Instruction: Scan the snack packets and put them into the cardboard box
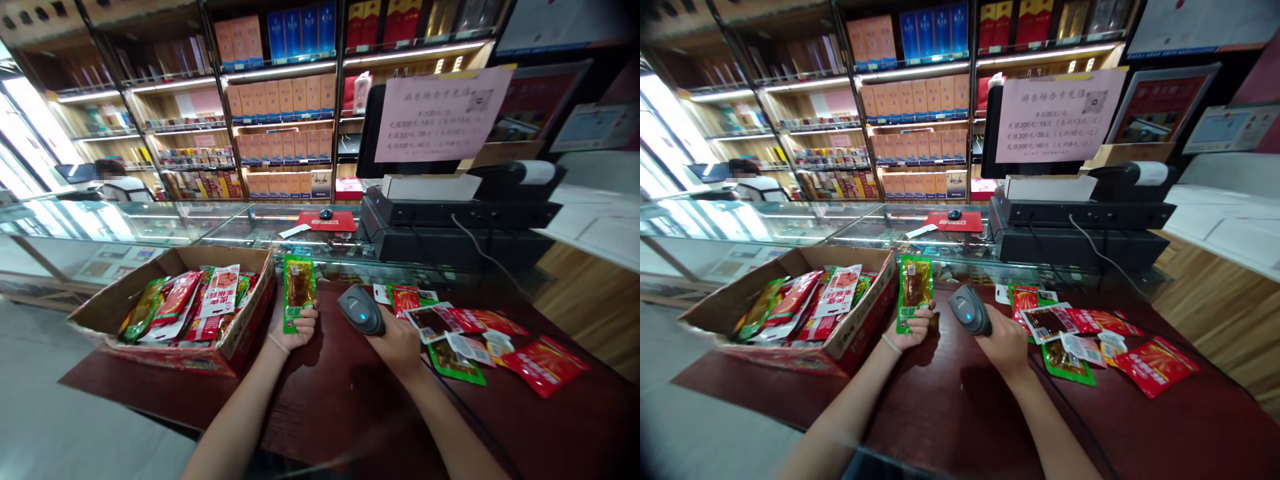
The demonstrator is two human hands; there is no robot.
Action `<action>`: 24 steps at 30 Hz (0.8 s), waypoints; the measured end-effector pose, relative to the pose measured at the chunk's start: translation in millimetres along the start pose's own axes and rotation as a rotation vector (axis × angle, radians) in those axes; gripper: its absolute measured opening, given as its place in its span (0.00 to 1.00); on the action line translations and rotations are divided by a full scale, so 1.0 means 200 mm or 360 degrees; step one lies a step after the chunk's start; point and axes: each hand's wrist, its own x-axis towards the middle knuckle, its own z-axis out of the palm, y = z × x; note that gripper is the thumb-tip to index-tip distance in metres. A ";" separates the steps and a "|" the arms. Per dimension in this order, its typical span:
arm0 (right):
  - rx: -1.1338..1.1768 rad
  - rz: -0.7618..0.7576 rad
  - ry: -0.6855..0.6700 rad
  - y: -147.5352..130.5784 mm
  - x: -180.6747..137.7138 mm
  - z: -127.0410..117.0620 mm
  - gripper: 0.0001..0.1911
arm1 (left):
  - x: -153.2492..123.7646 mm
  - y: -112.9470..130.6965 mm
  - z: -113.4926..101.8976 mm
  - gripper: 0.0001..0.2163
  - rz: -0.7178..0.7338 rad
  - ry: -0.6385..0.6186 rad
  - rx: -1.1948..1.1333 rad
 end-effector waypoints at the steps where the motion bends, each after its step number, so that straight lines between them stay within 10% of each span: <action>1: 0.0013 -0.0007 -0.0003 0.00 0.00 0.00 0.16 | 0.00 0.00 0.00 0.10 -0.0032 -0.0005 0.0032; 10: 0.0237 0.0018 0.0009 -0.04 0.01 -0.05 0.25 | 0.00 -0.02 0.00 0.08 -0.0284 -0.0115 0.0039; 18: 0.0422 0.0101 -0.0179 -0.04 0.03 -0.08 0.15 | 0.01 -0.05 0.00 0.08 -0.0322 -0.0108 0.0058; 24: 0.0367 0.0259 0.0079 -0.01 0.03 -0.05 0.21 | -0.07 0.00 0.23 0.07 -0.0073 0.0010 0.0094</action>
